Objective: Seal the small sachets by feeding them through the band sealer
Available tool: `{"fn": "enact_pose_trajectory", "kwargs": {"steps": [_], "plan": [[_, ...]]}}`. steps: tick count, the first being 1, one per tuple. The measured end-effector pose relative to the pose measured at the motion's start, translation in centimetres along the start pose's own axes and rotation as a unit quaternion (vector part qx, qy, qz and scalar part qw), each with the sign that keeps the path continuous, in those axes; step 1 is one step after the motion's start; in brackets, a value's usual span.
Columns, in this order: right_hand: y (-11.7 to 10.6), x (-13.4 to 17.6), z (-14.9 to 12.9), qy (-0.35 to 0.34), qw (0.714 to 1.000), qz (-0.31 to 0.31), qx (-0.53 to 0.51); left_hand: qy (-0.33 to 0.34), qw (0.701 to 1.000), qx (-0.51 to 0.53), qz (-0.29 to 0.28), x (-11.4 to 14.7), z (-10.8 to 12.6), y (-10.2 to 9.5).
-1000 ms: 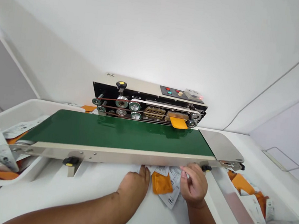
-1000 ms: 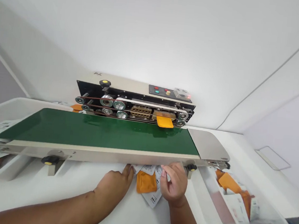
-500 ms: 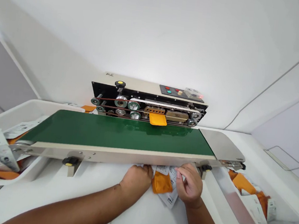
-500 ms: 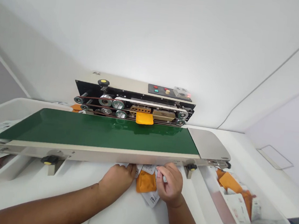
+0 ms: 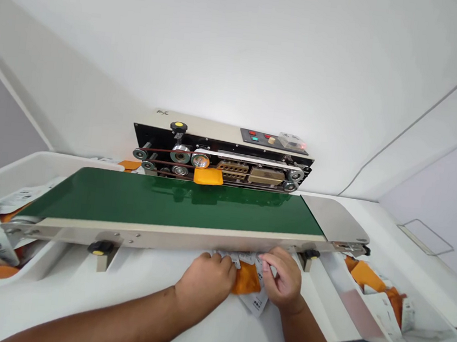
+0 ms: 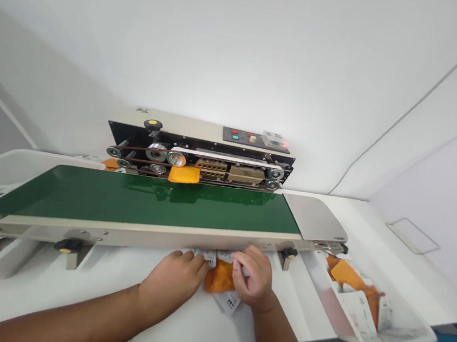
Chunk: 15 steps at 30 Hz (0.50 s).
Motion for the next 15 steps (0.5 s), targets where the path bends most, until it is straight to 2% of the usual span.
{"fn": "enact_pose_trajectory", "kwargs": {"steps": [4,7,9,11,13,15], "plan": [[1.5,0.1,0.0,-0.013,0.989,-0.124,-0.079,0.04,0.991,0.059,0.117,0.7,0.1,-2.9],[2.1,0.6,0.7,0.041,0.983,-0.137,-0.117,0.018,0.965,0.189,0.182,0.9,-0.6,-4.1],[2.0,1.1,1.6,0.107,0.979,-0.115,-0.132,-0.039,0.944,0.28,0.167,0.7,-1.2,-3.7],[1.8,1.6,2.5,0.173,0.967,-0.1,-0.159,-0.091,0.923,0.356,0.116,0.3,-1.4,-2.6],[1.8,2.0,3.4,0.229,0.947,-0.107,-0.2,-0.123,0.9,0.411,0.073,0.0,-1.4,-1.2],[1.8,2.2,4.0,0.275,0.923,-0.133,-0.234,-0.152,0.877,0.453,0.055,-0.2,-1.6,0.2]]}}
Point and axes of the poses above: each hand's wrist, its own x-axis away from the middle knuckle, its own y-axis out of the palm, z = x × y, the point moved 4 cm from there along -x, towards the middle knuckle, and after that the axes turned 3 degrees about x, right-handed, at the moved point
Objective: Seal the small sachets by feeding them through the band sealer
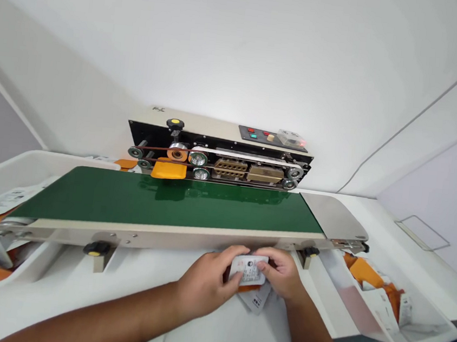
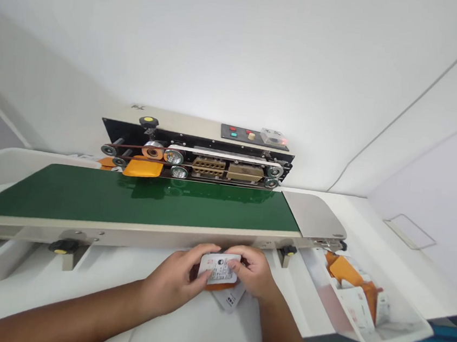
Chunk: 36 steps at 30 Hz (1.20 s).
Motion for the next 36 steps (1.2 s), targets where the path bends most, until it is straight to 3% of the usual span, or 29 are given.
{"fn": "enact_pose_trajectory", "kwargs": {"steps": [3,6,9,11,13,15,17,20,23,27,36], "plan": [[-0.3,-0.3,-0.1,0.063,0.996,-0.058,-0.003,-0.042,0.996,0.071,0.016,-0.3,-1.7,0.8],[-1.2,-0.5,-1.5,0.1,0.984,-0.138,0.056,-0.042,0.99,0.13,0.015,-0.3,-2.6,1.4],[-3.5,-0.9,-3.4,0.127,0.969,-0.182,0.105,-0.021,0.986,0.162,-0.016,-0.1,-2.6,2.0],[-6.1,-1.6,-4.3,0.162,0.97,-0.161,0.087,-0.006,0.986,0.162,-0.026,0.1,-2.5,2.3],[-9.8,-3.0,-4.9,0.181,0.982,-0.04,0.032,0.011,0.99,0.135,-0.027,0.3,-2.4,2.6],[-14.2,-4.4,-5.3,0.153,0.974,0.162,-0.029,0.029,0.993,0.103,-0.039,0.5,-2.5,2.8],[-17.9,-5.4,-5.2,0.105,0.932,0.341,-0.059,0.049,0.994,0.075,-0.055,0.6,-2.6,3.1],[-20.7,-6.5,-4.0,0.11,0.882,0.456,-0.043,0.085,0.993,0.041,-0.072,0.6,-2.5,3.2],[-20.7,-7.4,-2.4,0.162,0.873,0.458,-0.041,0.13,0.989,-0.002,-0.073,0.8,-2.0,3.1],[-18.7,-8.6,-1.3,0.205,0.89,0.391,-0.119,0.169,0.982,-0.05,-0.068,1.0,-1.6,3.0],[-14.6,-10.9,-1.3,0.209,0.924,0.282,-0.151,0.195,0.976,-0.073,-0.069,1.2,-1.5,3.0]]}}
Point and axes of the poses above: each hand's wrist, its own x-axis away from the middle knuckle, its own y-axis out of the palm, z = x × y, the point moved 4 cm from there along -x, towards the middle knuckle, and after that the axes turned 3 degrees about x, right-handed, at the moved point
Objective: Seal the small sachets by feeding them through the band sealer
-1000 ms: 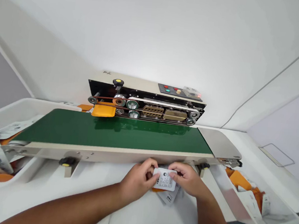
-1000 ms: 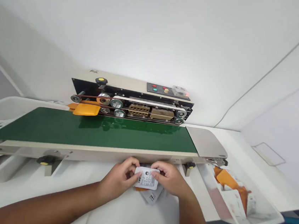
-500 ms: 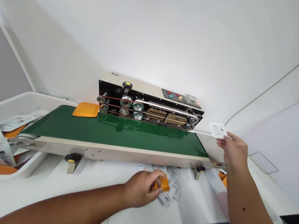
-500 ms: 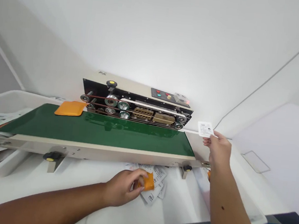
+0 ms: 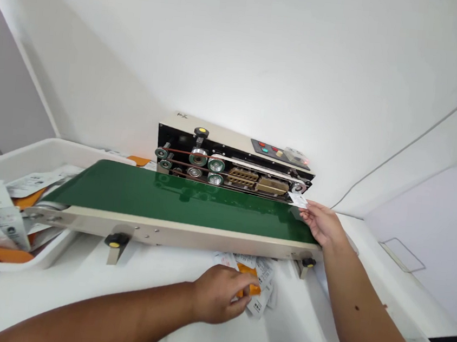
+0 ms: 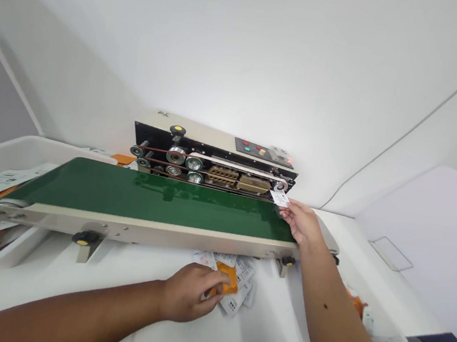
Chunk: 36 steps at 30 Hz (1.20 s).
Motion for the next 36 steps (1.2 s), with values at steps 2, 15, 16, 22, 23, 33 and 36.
{"fn": "enact_pose_trajectory", "kwargs": {"steps": [2,15,16,22,23,33,36], "plan": [[0.7,0.2,-0.1,0.005,0.999,-0.02,0.029,0.005,1.0,-0.004,0.002,0.0,-0.1,0.1],[3.8,15.8,4.8,-0.449,0.843,-0.037,0.294,-0.026,0.989,-0.134,-0.052,0.3,-3.6,1.9],[4.7,16.8,6.0,-0.466,0.824,-0.089,0.308,-0.035,0.988,-0.137,-0.064,0.4,-3.7,2.0],[6.5,17.5,8.8,-0.45,0.819,-0.175,0.311,-0.001,0.985,-0.159,-0.068,-0.2,-3.0,1.5],[6.3,17.3,8.7,-0.444,0.825,-0.171,0.304,0.019,0.983,-0.173,-0.053,-0.3,-2.7,1.4],[6.5,17.0,8.6,-0.442,0.809,-0.259,0.29,0.092,0.962,-0.195,0.167,-0.2,-0.6,-2.3],[6.2,16.7,9.0,-0.4,0.846,-0.231,0.265,0.073,0.97,-0.145,0.183,-0.4,-0.5,-2.8]]}}
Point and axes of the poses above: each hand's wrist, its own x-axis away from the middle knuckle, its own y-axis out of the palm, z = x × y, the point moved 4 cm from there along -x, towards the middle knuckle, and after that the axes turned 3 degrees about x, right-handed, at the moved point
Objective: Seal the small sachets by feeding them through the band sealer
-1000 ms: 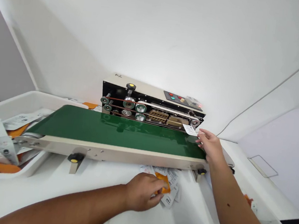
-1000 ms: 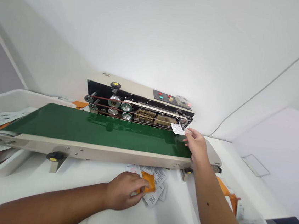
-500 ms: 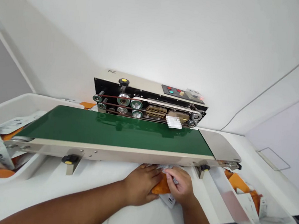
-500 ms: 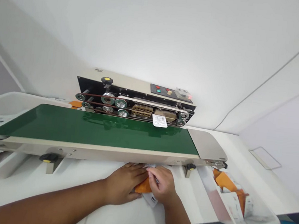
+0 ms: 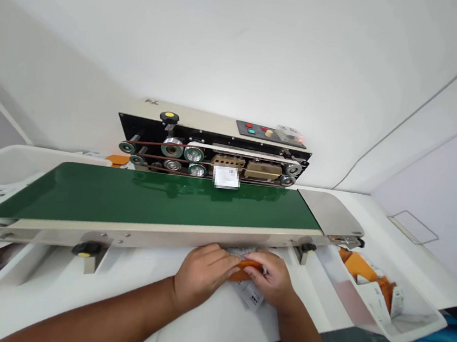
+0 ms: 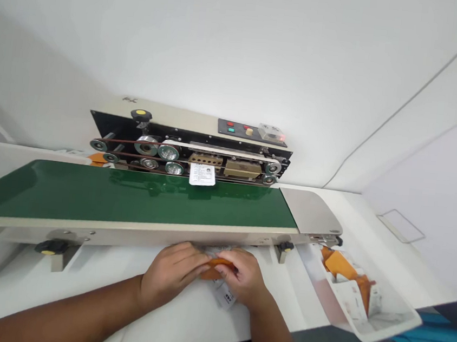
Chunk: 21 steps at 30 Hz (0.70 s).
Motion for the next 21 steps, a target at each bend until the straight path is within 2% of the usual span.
{"fn": "enact_pose_trajectory", "kwargs": {"steps": [3,10,13,16,18,21], "plan": [[-0.3,0.3,0.5,0.042,0.999,0.023,-0.02,-0.037,0.999,0.032,-0.015,-0.1,-0.2,0.1],[0.0,0.8,1.0,0.088,0.995,0.007,-0.053,-0.196,0.97,0.131,-0.051,0.5,-0.9,0.9],[-0.1,0.8,1.1,0.085,0.995,0.01,-0.054,-0.201,0.97,0.129,-0.045,0.5,-0.8,0.8],[-0.5,0.5,0.6,0.05,0.998,0.005,-0.028,-0.2,0.972,0.12,-0.043,0.5,-0.7,0.7],[-0.8,0.1,0.1,0.034,0.999,-0.035,0.001,-0.195,0.97,0.14,-0.05,0.6,-0.8,0.9],[-1.4,-0.5,-0.9,0.057,0.986,-0.152,0.031,-0.173,0.966,0.179,-0.07,0.7,-0.9,1.3]]}}
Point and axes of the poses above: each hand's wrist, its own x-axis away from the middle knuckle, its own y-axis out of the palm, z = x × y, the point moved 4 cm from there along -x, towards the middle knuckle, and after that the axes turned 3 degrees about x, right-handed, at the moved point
